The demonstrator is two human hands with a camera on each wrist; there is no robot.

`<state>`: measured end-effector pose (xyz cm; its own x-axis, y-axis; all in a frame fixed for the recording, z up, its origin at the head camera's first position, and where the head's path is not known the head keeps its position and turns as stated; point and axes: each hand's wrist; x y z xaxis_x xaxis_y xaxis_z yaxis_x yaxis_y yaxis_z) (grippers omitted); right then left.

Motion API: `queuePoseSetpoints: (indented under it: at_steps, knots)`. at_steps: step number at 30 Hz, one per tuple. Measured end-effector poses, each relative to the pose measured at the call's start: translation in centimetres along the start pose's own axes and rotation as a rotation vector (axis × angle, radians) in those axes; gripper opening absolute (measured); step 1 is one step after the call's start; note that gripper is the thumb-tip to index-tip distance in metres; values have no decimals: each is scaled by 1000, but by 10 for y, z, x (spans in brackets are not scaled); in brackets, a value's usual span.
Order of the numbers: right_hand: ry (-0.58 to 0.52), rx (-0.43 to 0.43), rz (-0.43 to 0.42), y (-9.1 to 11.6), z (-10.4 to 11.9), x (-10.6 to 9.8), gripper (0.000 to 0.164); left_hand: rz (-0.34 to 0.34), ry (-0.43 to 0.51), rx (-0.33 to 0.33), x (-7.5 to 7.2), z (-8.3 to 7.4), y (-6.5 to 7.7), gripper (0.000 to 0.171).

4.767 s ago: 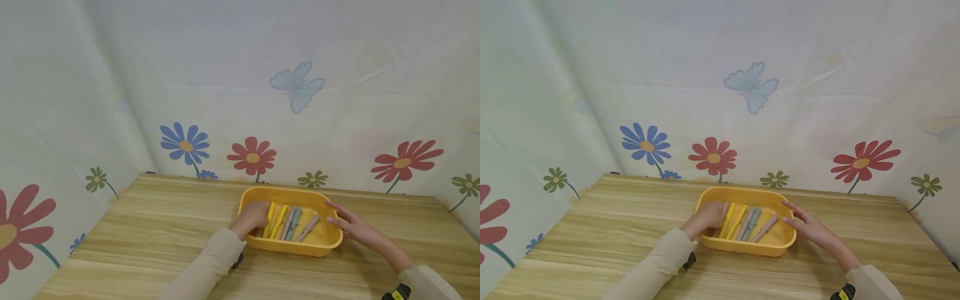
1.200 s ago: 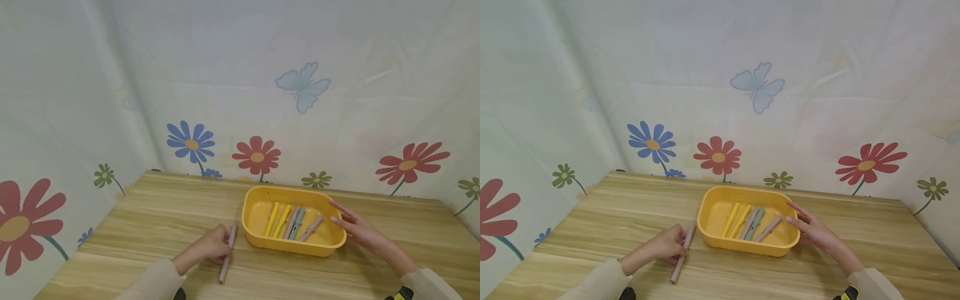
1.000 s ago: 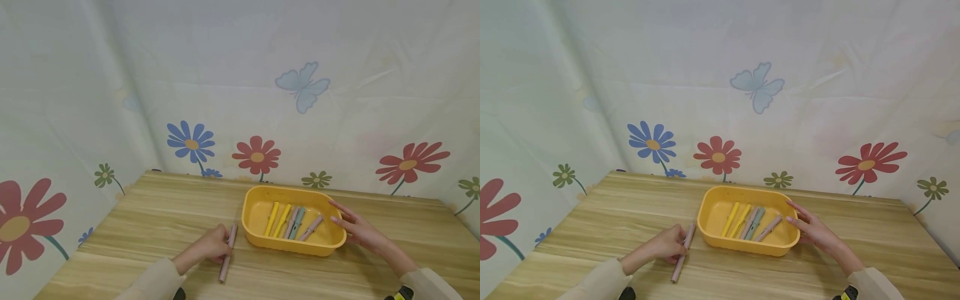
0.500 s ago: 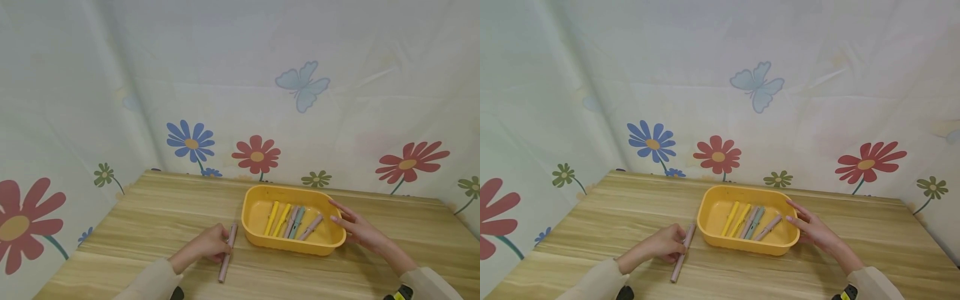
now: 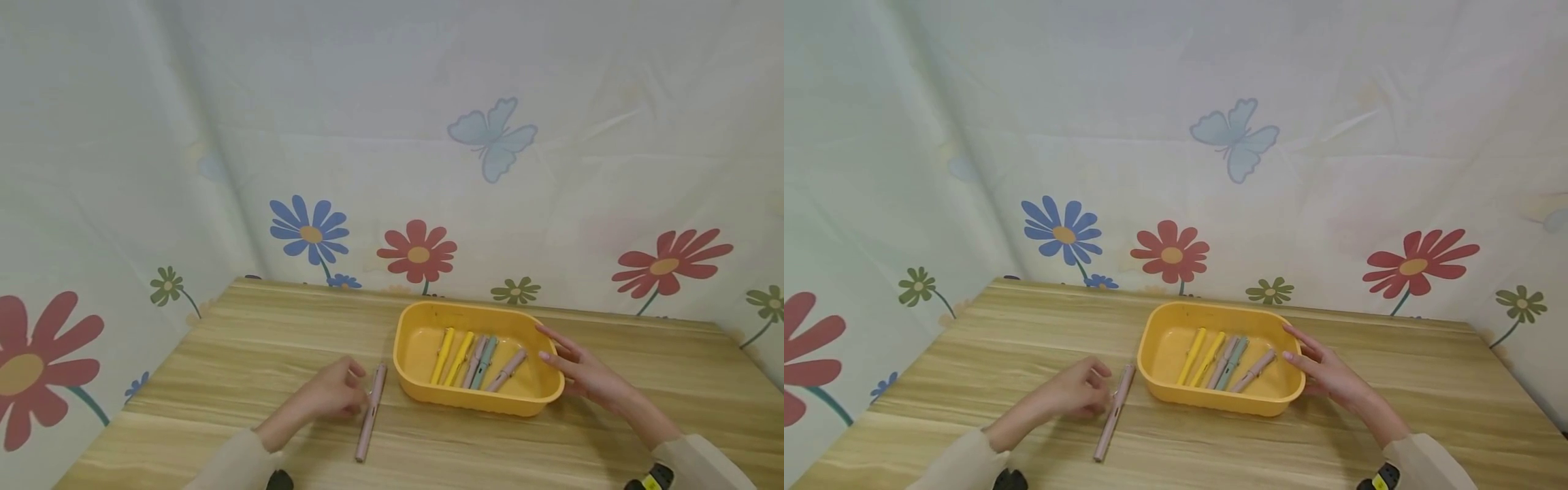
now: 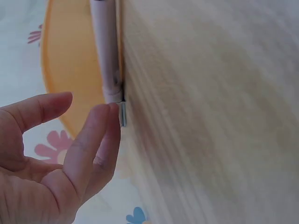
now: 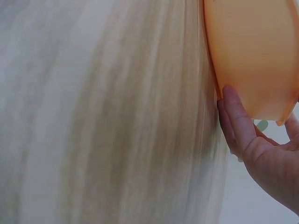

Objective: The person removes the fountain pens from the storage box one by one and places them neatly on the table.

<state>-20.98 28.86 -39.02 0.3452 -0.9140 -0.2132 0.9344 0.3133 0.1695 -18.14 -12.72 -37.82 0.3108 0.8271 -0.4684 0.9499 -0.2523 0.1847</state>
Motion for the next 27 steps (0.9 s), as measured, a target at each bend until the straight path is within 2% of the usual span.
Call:
queuePoseSetpoints:
  at_steps: [7,15,22,27]
  knots:
    - [-4,-7,2,0,1,0,65,-76,-29,71,-7,-11,0,37]
    - [-5,-2,-8,0,1,0,66,-111,-25,134,-6,-27,-1,38]
    - [-1,1,-5,0,2,0,66,-93,39,248,3,-41,-9,40]
    - [-4,-3,-3,0,1,0,65,-77,44,312,11,-51,-14,43]
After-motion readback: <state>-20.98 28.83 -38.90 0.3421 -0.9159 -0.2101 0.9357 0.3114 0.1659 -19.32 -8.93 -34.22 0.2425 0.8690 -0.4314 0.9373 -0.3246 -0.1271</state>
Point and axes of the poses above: each hand's wrist, its own y-axis away from the middle knuckle, its own x-axis out of the palm, z = x × y, and after that the axes turned 2 degrees about -z, right-handed
